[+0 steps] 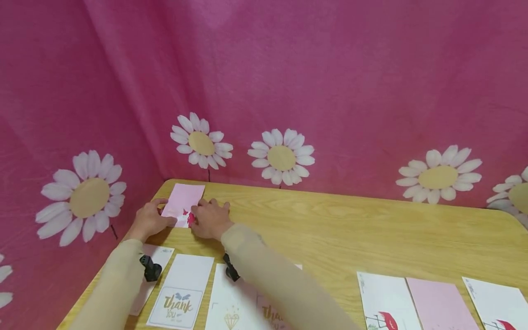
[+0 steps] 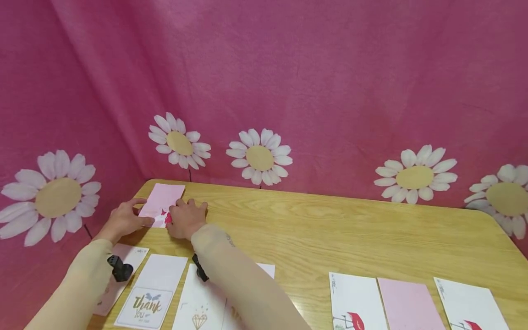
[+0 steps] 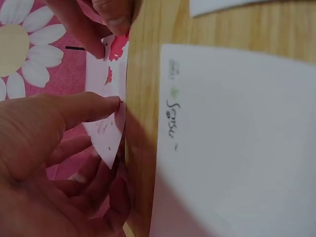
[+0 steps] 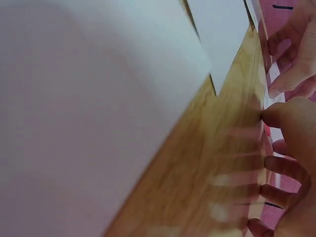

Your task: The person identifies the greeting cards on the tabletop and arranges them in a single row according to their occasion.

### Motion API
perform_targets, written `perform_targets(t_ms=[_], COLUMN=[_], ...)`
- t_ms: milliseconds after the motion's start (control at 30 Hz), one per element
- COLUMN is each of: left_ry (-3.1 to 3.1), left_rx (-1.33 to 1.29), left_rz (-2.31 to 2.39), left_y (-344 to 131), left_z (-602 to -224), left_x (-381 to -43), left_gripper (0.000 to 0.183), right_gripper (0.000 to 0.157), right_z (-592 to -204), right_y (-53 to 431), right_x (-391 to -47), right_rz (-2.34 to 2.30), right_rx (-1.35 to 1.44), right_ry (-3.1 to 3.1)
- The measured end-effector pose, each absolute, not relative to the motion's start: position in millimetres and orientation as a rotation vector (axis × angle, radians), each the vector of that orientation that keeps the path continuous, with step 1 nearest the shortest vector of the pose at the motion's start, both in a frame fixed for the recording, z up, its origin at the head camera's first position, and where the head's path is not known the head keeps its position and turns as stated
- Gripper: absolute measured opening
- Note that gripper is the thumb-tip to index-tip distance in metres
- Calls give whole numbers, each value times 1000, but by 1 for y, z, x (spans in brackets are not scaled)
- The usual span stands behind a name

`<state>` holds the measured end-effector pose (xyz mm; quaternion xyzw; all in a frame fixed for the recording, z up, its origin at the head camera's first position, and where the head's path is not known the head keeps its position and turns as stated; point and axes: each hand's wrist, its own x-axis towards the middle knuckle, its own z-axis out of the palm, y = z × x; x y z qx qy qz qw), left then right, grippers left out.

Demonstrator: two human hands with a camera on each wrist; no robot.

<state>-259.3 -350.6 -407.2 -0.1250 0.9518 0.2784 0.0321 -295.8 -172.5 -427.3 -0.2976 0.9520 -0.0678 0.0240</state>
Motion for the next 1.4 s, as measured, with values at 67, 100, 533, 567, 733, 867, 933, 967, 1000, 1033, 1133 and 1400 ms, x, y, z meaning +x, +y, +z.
perform_targets(t_ms=[67,100,533,567,733,867,933,967,1000,1033,1133,1400], left_ry=[2915,2913,2873,2873,2878,2880,2917,2944,2977,3007,3097,3270], left_rx=[-387,-384,-384,-385,-396,-417,-389,-348,-296,-242,-80,115], left_rz=[825,804,782,785,793,807,816,820,830,841,830,563], left_y=[-350,-351,-349,-349,-350,-350,-349,-347,-346,-343,-336,-317], left_z=[-407,-406,-410,-410,-407,-402,-399,-398,-397,-396,-394,-395], left_x=[-260,-260,-257,-256,-254,-252,-251,-250,-250,-250,-246,-223], left_gripper=[66,64,62,61,61,62,63,64,65,67,73,77], right_gripper=[28,27,45,49,62,62,62,62,63,64,69,79], right_z=[-428,-427,-428,-428,-424,-418,-413,-410,-407,-405,-399,-391], right_y=[-173,-173,-161,-158,-138,-115,-103,-97,-90,-84,-67,-24], right_x=[-295,-295,-300,-301,-308,-313,-315,-316,-316,-316,-315,-305], right_rz=[-200,-194,-339,-369,-528,-610,-632,-635,-630,-618,-562,-430], right_rx=[-910,-912,-895,-900,-913,-1011,-1057,-1071,-1078,-1076,-1080,-1092], right_ry=[2953,2954,2857,2842,2778,2737,2731,2733,2738,2752,2794,2909])
